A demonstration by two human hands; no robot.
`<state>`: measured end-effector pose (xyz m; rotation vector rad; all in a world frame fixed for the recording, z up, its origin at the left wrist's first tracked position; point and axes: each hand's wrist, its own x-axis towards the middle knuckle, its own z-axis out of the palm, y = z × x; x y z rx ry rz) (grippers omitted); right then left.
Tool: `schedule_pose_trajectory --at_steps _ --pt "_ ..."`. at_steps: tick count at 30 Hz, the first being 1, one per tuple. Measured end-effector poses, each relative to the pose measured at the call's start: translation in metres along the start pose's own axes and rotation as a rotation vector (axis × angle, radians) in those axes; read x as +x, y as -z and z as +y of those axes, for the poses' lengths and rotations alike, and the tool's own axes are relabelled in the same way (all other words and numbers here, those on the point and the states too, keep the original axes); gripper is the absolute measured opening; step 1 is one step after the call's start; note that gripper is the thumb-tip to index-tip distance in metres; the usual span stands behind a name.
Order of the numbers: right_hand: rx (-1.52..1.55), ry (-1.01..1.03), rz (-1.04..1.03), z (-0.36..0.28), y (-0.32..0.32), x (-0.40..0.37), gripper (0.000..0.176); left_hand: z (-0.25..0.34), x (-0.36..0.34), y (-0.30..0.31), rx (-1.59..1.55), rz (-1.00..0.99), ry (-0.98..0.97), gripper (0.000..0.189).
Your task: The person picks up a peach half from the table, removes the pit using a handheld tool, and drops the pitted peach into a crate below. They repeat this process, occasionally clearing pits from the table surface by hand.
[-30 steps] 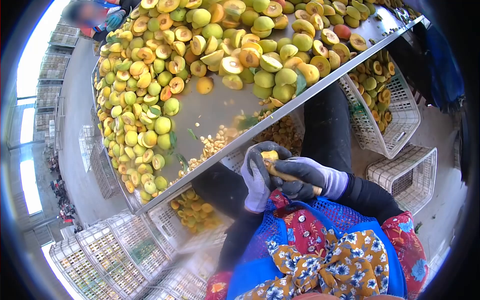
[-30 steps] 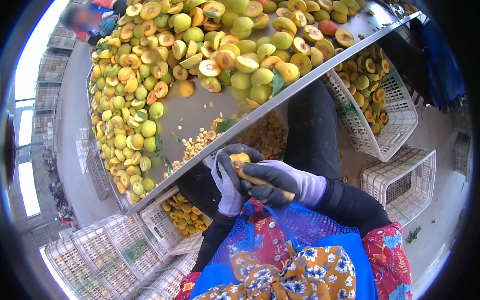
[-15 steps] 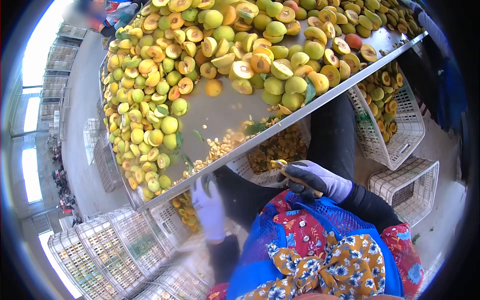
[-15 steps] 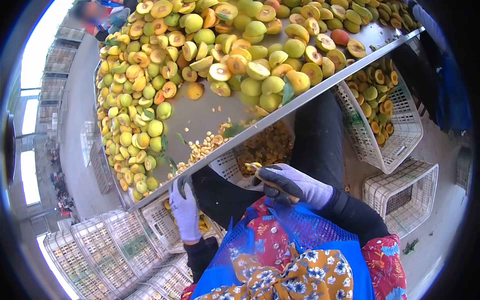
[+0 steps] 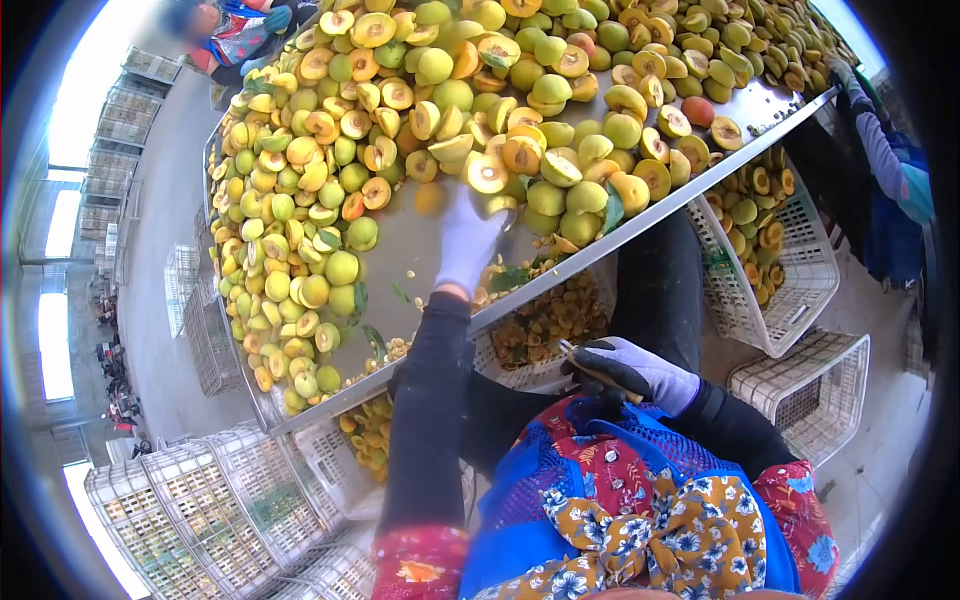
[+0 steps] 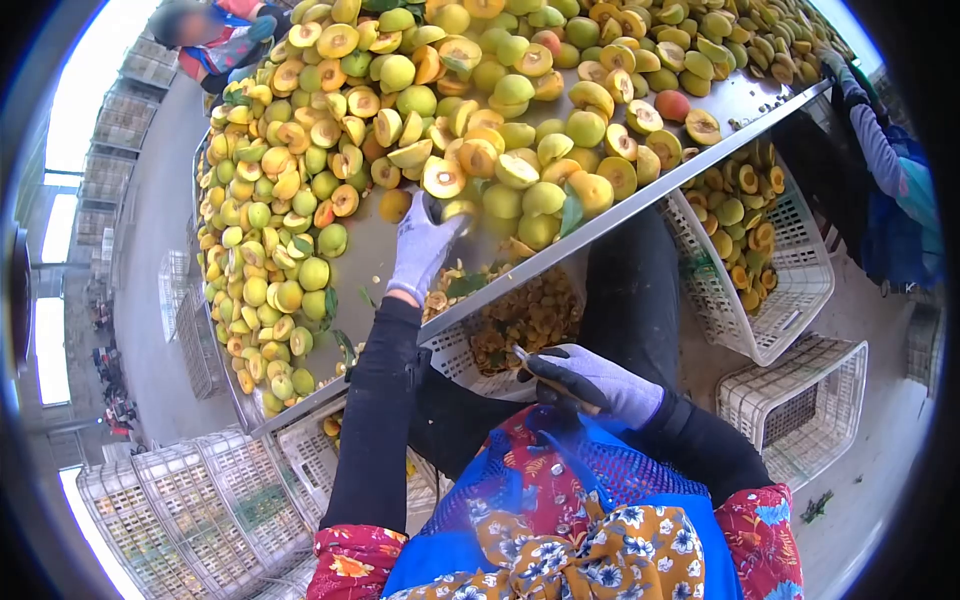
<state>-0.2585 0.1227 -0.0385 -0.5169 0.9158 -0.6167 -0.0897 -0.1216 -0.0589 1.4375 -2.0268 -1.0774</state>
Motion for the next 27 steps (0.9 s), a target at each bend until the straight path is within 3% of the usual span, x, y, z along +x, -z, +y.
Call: schedule_pose_trajectory --at_steps 1,4,6,7,10,12,13,16,21,24,27 --pt "-0.085 0.048 0.061 0.001 -0.002 0.001 0.041 -0.006 -0.008 0.001 0.076 0.037 -0.031 0.056" --pt "-0.282 0.174 0.198 -0.016 -0.015 -0.003 0.036 -0.002 -0.053 0.008 -0.678 -0.005 0.192 0.050" --pt "-0.353 0.301 0.232 -0.026 -0.022 -0.004 0.031 0.034 -0.091 0.019 -0.906 -0.007 0.316 0.042" --pt "-0.514 0.310 0.241 -0.033 -0.024 -0.005 0.022 0.034 -0.105 0.026 -0.978 -0.116 0.374 0.038" --pt "-0.763 0.604 0.360 -0.034 -0.038 0.003 0.015 0.039 -0.136 0.019 -0.916 -0.079 0.413 0.031" --pt "-0.864 0.574 0.342 -0.040 -0.044 0.002 0.017 0.024 -0.150 0.007 -1.205 -0.115 0.512 0.040" --pt "-0.910 0.560 0.339 -0.038 -0.045 0.004 0.019 0.026 -0.157 0.005 -1.150 -0.154 0.484 0.052" --pt "-0.965 0.491 0.322 -0.041 -0.053 0.002 0.025 0.049 -0.170 -0.006 -1.070 -0.031 0.439 0.054" --pt "-1.022 0.421 0.321 -0.034 -0.061 0.001 0.026 0.053 -0.186 -0.016 -0.711 0.199 0.179 0.030" --pt "-1.000 0.432 0.322 -0.026 -0.065 0.003 0.034 0.050 -0.192 -0.023 -0.585 0.276 0.150 0.028" --pt "-0.783 0.383 0.247 -0.033 -0.063 0.003 0.034 0.053 -0.194 -0.028 -0.362 0.362 0.067 0.030"
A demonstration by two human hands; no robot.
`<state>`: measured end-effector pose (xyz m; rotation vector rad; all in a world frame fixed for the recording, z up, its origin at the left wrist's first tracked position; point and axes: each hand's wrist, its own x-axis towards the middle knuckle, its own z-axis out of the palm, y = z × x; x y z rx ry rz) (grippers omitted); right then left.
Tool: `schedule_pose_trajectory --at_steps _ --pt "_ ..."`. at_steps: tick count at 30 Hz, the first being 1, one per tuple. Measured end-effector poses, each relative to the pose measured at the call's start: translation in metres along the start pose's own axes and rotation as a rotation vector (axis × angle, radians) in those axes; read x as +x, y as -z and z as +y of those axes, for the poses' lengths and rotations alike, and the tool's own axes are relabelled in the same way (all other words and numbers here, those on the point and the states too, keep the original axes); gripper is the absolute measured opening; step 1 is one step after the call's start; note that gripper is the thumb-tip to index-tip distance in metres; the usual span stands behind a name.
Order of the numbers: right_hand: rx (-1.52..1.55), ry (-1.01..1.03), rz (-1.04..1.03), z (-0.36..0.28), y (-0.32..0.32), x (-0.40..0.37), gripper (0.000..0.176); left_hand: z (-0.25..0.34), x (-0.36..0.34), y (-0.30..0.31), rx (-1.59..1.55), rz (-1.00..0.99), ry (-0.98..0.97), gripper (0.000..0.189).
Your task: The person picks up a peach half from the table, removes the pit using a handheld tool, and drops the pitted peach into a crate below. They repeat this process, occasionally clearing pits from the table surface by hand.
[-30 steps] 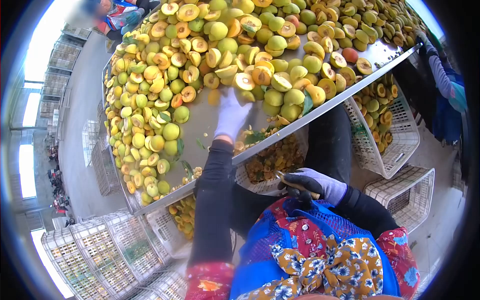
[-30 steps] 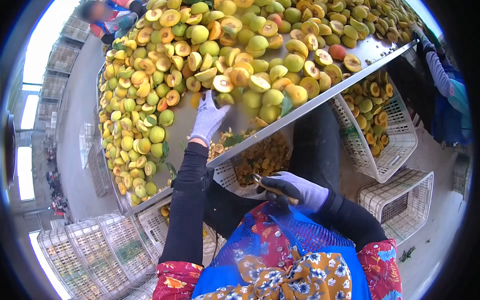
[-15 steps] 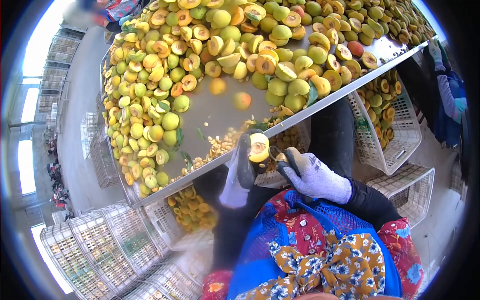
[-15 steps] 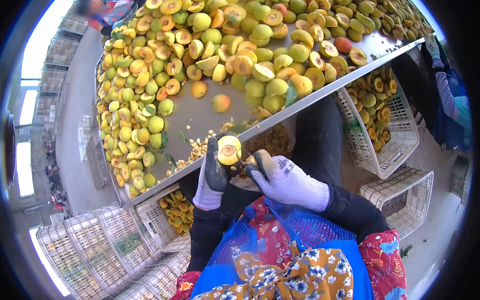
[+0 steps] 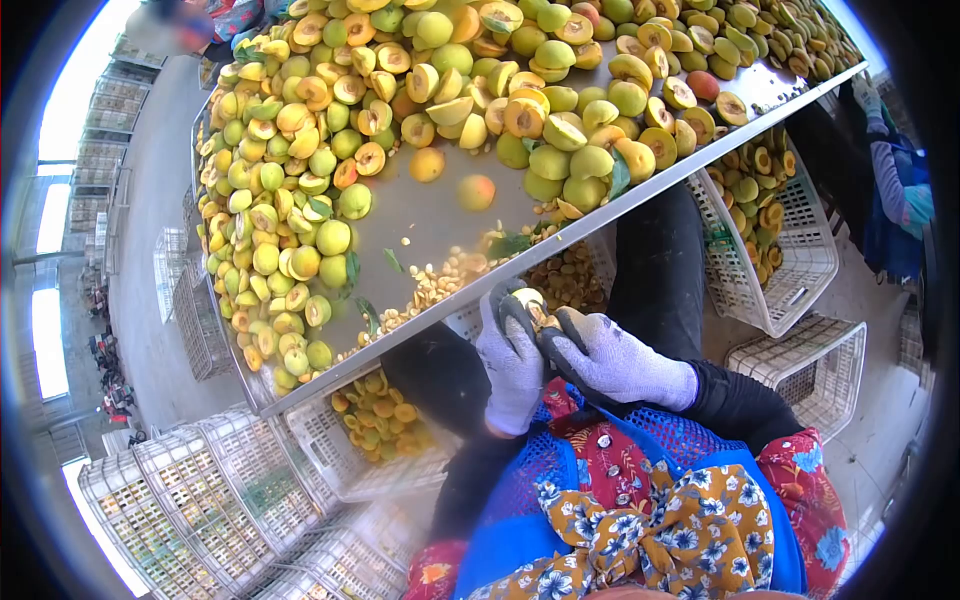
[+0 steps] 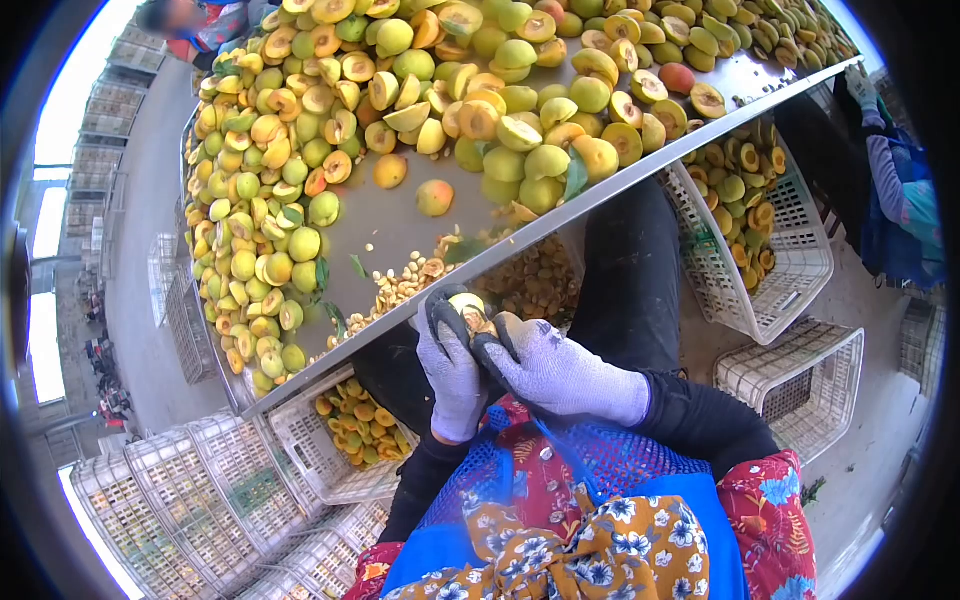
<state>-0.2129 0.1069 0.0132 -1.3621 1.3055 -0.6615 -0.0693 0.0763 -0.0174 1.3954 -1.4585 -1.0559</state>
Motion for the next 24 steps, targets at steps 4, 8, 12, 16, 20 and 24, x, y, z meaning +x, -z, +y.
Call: schedule_pose_trajectory --at_steps 4,8,12,16,20,24 --pt "0.151 0.082 -0.038 0.007 0.005 0.001 0.034 0.007 -0.001 -0.002 0.073 0.018 -0.041 0.033" --pt "-0.211 0.030 0.031 0.005 0.001 -0.009 0.034 0.002 0.000 -0.001 -0.132 -0.075 0.142 0.034" --pt "-0.196 0.063 0.106 0.006 -0.009 -0.016 0.027 0.002 -0.004 -0.003 -0.201 -0.058 0.195 0.036" --pt "-0.194 0.052 0.025 0.004 -0.007 -0.016 0.027 0.001 -0.011 -0.002 -0.118 -0.034 0.124 0.034" --pt "0.088 -0.036 -0.135 -0.003 0.011 -0.013 0.028 0.013 -0.015 -0.002 -0.028 -0.010 -0.020 0.028" --pt "-0.114 0.110 -0.061 0.012 0.003 -0.018 0.030 0.008 -0.016 -0.004 -0.029 -0.035 0.032 0.032"
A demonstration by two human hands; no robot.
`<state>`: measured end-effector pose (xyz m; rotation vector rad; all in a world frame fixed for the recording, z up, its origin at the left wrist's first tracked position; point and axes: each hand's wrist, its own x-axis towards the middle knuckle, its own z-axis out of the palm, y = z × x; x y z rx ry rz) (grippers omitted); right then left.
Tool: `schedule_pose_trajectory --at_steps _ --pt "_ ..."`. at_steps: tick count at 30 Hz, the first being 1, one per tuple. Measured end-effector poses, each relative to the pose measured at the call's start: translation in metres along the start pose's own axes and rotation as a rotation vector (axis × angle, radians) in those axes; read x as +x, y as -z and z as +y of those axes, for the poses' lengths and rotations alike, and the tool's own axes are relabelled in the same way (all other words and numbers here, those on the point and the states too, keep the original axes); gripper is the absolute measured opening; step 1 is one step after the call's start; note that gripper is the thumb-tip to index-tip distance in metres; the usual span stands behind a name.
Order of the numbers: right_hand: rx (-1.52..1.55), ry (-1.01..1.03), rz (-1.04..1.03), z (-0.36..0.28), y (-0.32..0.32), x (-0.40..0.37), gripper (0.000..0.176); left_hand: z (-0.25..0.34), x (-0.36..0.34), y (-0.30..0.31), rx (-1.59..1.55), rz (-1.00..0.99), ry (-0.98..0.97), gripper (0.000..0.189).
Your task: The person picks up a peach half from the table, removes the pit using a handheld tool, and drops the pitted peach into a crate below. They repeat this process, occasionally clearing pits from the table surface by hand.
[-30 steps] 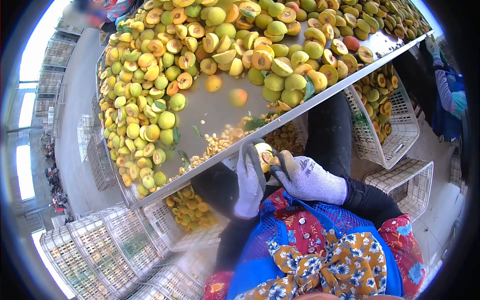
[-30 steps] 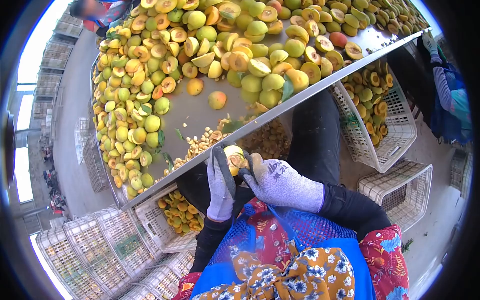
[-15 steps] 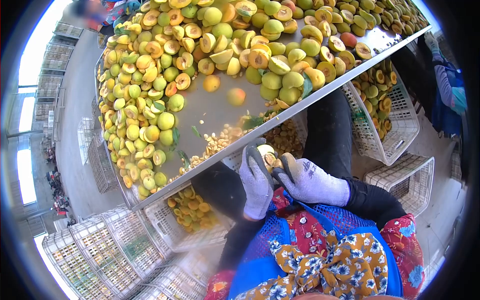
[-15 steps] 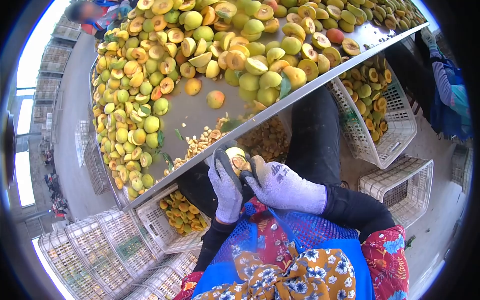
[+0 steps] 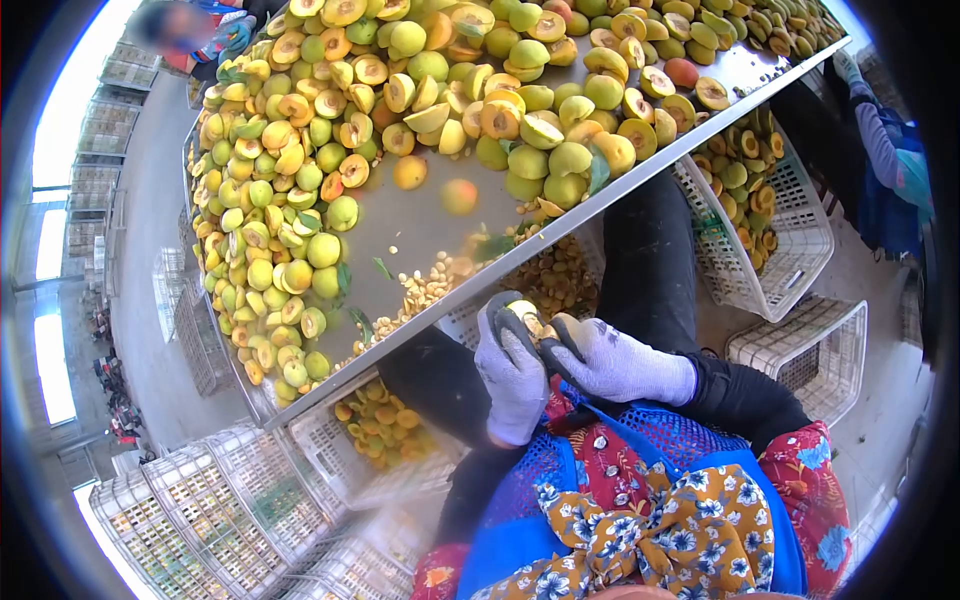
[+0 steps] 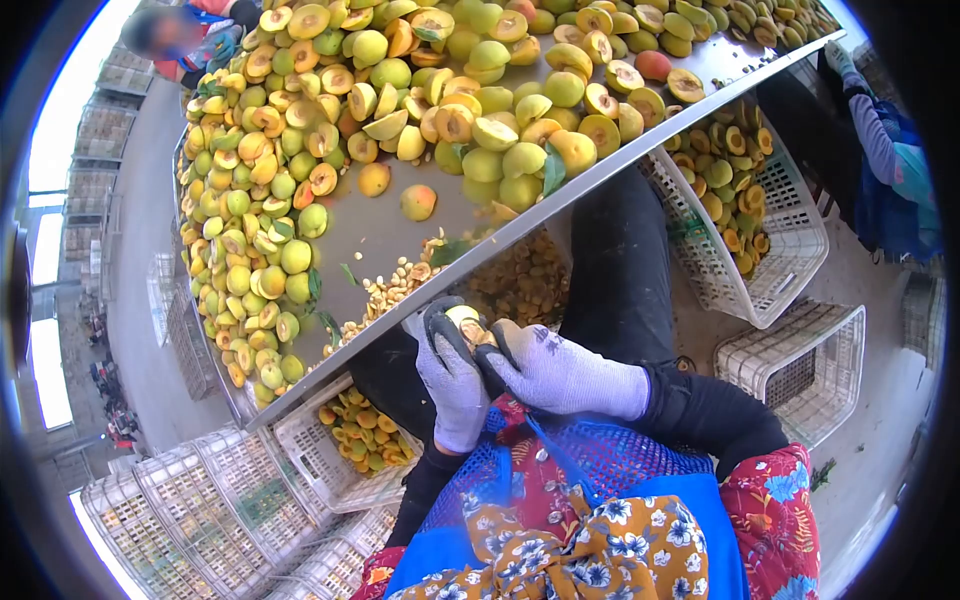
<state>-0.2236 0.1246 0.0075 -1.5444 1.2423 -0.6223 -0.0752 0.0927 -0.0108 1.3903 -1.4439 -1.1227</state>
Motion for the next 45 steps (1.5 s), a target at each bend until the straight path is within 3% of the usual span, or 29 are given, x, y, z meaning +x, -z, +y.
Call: schedule_pose_trajectory --at_steps 1,2,5,9,12,16,19,21,23,27,29,33,35,36,37,38,40,42,43,45 --pt "-0.138 0.041 0.044 0.001 -0.004 -0.002 0.031 -0.002 0.000 0.000 -0.115 -0.022 0.060 0.033" --pt "-0.082 -0.016 0.067 -0.001 -0.006 -0.005 0.035 -0.003 0.000 0.000 -0.230 -0.042 0.123 0.034" --pt "-0.118 0.102 0.204 0.003 -0.020 -0.006 0.036 0.005 0.002 -0.003 -0.338 0.026 0.151 0.036" --pt "-0.131 -0.034 0.102 -0.004 -0.017 -0.004 0.037 -0.003 -0.001 -0.001 -0.177 0.048 0.086 0.035" --pt "-0.121 0.072 0.056 0.004 -0.013 0.001 0.037 -0.004 -0.004 0.000 -0.147 0.022 0.073 0.033" --pt "0.584 -0.353 -0.151 -0.013 0.005 0.002 0.041 -0.011 -0.005 -0.002 -0.098 0.037 -0.068 0.031" --pt "0.977 -0.407 -0.362 -0.001 0.015 0.003 0.041 -0.018 0.000 0.004 -0.129 -0.052 -0.111 0.032" --pt "1.778 -0.637 -0.548 0.009 0.008 0.002 0.037 -0.018 0.003 0.008 -0.218 -0.136 -0.104 0.037" --pt "2.063 -0.595 -0.735 0.026 -0.002 0.003 0.038 -0.023 0.005 0.007 -0.190 -0.124 -0.163 0.036" --pt "1.997 -0.618 -0.667 0.027 0.000 0.003 0.041 -0.021 0.010 0.008 0.071 -0.155 -0.249 0.034" --pt "2.008 -0.669 -0.641 0.030 -0.001 0.005 0.041 -0.027 0.011 0.006 -0.026 -0.211 -0.133 0.035" --pt "2.319 -0.716 -0.886 0.044 -0.003 0.003 0.039 -0.032 0.012 0.004 -0.243 -0.281 -0.054 0.034" --pt "2.121 -0.696 -0.732 0.037 0.000 0.002 0.039 -0.026 0.016 0.007 -0.206 -0.317 -0.038 0.034" --pt "1.992 -0.693 -0.642 0.034 0.002 0.002 0.039 -0.021 0.021 0.010 0.011 -0.401 -0.025 0.038" --pt "1.857 -0.686 -0.554 0.033 0.005 0.003 0.038 -0.025 0.021 0.010 -0.076 -0.408 -0.063 0.038" --pt "2.027 -0.658 -0.703 0.039 0.003 0.005 0.037 -0.031 0.021 0.010 -0.163 -0.421 -0.100 0.037" --pt "2.092 -0.687 -0.677 0.028 0.001 0.001 0.037 -0.029 0.023 0.009 -0.210 -0.403 -0.127 0.040" --pt "2.093 -0.714 -0.876 0.027 -0.001 0.002 0.038 -0.035 0.022 0.003 -0.223 -0.315 -0.097 0.042" --pt "2.014 -0.563 -0.804 0.021 -0.002 0.002 0.037 -0.038 0.019 0.002 -0.217 -0.279 -0.076 0.039" --pt "2.025 -0.455 -0.642 0.033 0.000 0.003 0.036 -0.031 0.018 0.019 -0.110 -0.133 0.041 0.033"
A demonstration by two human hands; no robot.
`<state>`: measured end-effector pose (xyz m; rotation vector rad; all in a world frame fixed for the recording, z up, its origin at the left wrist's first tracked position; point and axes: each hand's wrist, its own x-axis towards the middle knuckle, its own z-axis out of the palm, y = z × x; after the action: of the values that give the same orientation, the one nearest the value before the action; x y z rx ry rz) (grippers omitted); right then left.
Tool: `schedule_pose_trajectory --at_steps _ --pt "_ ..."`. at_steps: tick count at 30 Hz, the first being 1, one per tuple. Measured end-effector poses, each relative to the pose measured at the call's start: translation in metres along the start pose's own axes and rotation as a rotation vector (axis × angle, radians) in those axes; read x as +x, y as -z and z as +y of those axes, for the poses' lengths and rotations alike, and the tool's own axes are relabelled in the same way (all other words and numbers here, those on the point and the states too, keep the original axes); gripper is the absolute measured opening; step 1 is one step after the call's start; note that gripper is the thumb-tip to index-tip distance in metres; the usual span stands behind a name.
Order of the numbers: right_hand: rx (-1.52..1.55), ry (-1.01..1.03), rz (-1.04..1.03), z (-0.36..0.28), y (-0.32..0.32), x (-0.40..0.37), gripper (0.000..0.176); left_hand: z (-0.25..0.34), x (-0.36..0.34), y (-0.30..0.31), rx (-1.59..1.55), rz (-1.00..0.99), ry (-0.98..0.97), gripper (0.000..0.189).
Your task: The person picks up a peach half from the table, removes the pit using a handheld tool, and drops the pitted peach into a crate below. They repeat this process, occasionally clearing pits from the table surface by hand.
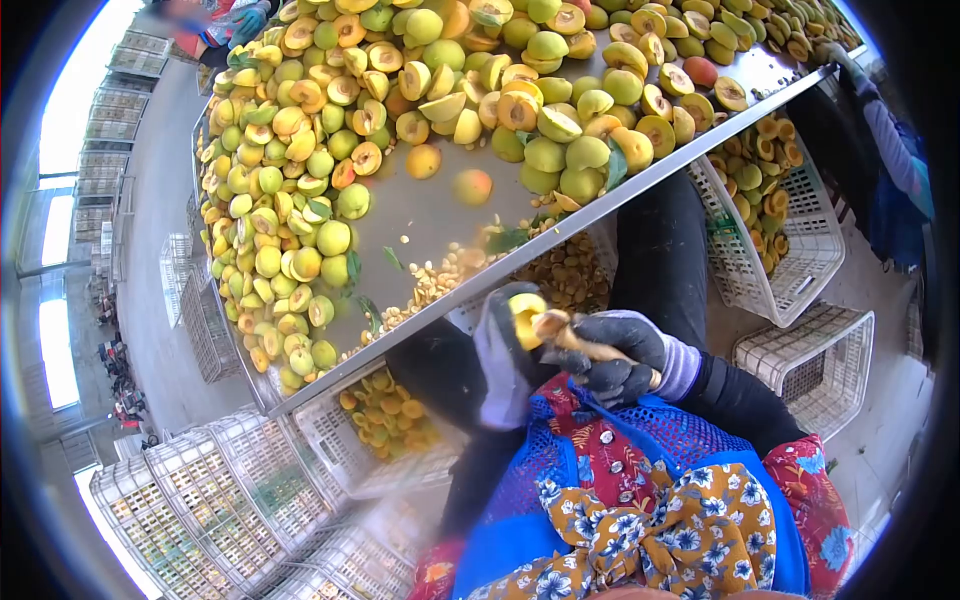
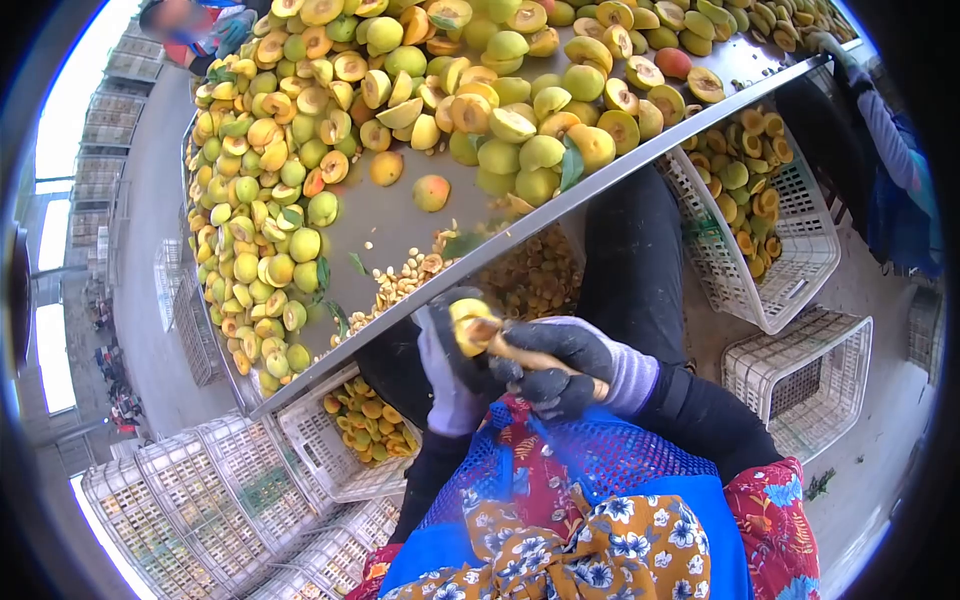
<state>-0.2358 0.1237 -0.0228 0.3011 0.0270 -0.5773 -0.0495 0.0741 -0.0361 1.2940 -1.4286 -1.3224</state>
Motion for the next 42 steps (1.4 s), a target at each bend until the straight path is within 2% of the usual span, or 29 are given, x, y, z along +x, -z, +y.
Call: schedule_pose_trajectory --at_steps 1,2,4,5,6,7,10,11,12,13,15,18,19,21,22,24,25,26,27,28,30,31,32,34,37,39,40,41,42 --pt "0.030 0.016 0.025 -0.007 0.001 -0.004 0.038 0.007 -0.003 0.012 0.013 0.095 0.081 0.031" --pt "0.059 0.033 0.050 -0.014 0.003 -0.008 0.040 0.017 -0.010 0.029 -0.106 0.194 0.211 0.030" --pt "-0.265 0.054 0.324 -0.021 0.021 -0.015 0.037 0.020 -0.017 0.087 0.844 0.150 -0.018 0.026" --pt "-0.360 0.067 0.427 -0.022 0.016 -0.013 0.036 0.038 -0.024 0.102 1.197 0.176 0.163 0.029" --pt "-0.452 0.082 0.531 -0.020 0.012 -0.012 0.035 0.047 -0.027 0.115 1.415 0.224 0.458 0.040" --pt "-0.555 0.127 0.564 -0.019 0.014 -0.011 0.035 0.041 -0.031 0.131 1.677 0.295 0.379 0.042" --pt "-0.499 0.161 0.467 -0.017 0.014 -0.007 0.031 0.052 -0.001 0.133 1.747 0.283 0.127 0.044" --pt "-0.486 0.155 0.462 -0.019 0.023 -0.005 0.028 0.054 0.021 0.119 1.531 0.247 0.057 0.045" --pt "-0.613 0.156 0.488 -0.019 0.020 -0.005 0.028 0.055 0.049 0.099 1.313 0.211 -0.012 0.045" --pt "-0.744 0.158 0.513 -0.021 0.016 -0.003 0.028 0.057 0.079 0.075 1.240 0.116 -0.063 0.046" --pt "-1.110 0.200 0.509 -0.023 0.023 -0.004 0.036 0.042 0.130 0.032 1.263 0.024 -0.144 0.048" --pt "-1.192 0.210 0.530 -0.015 0.023 -0.012 0.043 0.000 0.174 0.008 1.264 -0.133 -0.254 0.048" --pt "-1.232 0.253 0.569 -0.012 0.016 -0.014 0.040 -0.001 0.178 0.005 1.241 -0.187 -0.296 0.049" --pt "-1.405 0.474 0.705 -0.009 0.016 -0.013 0.036 0.009 0.174 0.012 0.756 -0.349 -0.009 0.048" --pt "-1.403 0.520 0.752 -0.008 0.008 -0.013 0.031 0.016 0.166 0.015 0.510 -0.424 0.135 0.048" --pt "-1.441 0.567 0.809 -0.007 -0.012 -0.013 0.025 0.004 0.140 0.029 -0.290 -0.448 0.440 0.032" --pt "-1.488 0.567 0.819 -0.008 -0.023 -0.012 0.023 0.004 0.117 0.024 -0.446 -0.404 0.263 0.030" --pt "-1.534 0.566 0.830 -0.007 -0.028 -0.009 0.021 0.014 0.100 0.019 -0.375 -0.386 0.180 0.030" --pt "-1.732 0.703 0.765 -0.005 -0.026 -0.005 0.020 0.025 0.083 0.014 -0.302 -0.361 0.099 0.030" --pt "-1.836 0.719 0.770 -0.003 -0.024 -0.003 0.021 0.048 0.072 0.010 -0.005 -0.362 0.112 0.031" --pt "-2.044 0.752 0.772 -0.001 -0.022 0.002 0.024 0.029 0.058 0.009 -0.332 -0.393 0.225 0.037" --pt "-2.063 0.702 0.821 0.001 -0.031 0.002 0.030 0.020 0.051 0.008 -0.490 -0.400 0.287 0.041" --pt "-2.068 0.689 0.831 0.003 -0.030 0.004 0.027 0.015 0.046 0.004 -0.892 -0.399 0.459 0.048" --pt "-2.076 0.672 0.853 0.006 -0.027 0.007 0.022 0.028 0.031 -0.005 -0.685 -0.282 0.387 0.048" --pt "-2.159 0.585 0.860 0.011 -0.033 0.008 0.036 0.029 0.019 -0.010 -0.306 -0.151 0.205 0.046" --pt "-2.278 0.635 0.764 0.016 -0.030 0.009 0.033 0.031 0.016 -0.010 0.013 -0.112 0.073 0.044" --pt "-2.338 0.659 0.710 0.018 -0.027 0.010 0.032 0.027 0.013 -0.011 -0.037 -0.070 0.101 0.042" --pt "-2.194 0.566 0.823 0.023 -0.022 0.013 0.026 0.021 0.009 -0.014 -0.085 -0.028 0.128 0.041" --pt "-2.147 0.686 0.742 0.022 -0.013 0.016 0.026 0.017 0.006 -0.018 -0.134 0.014 0.154 0.039"
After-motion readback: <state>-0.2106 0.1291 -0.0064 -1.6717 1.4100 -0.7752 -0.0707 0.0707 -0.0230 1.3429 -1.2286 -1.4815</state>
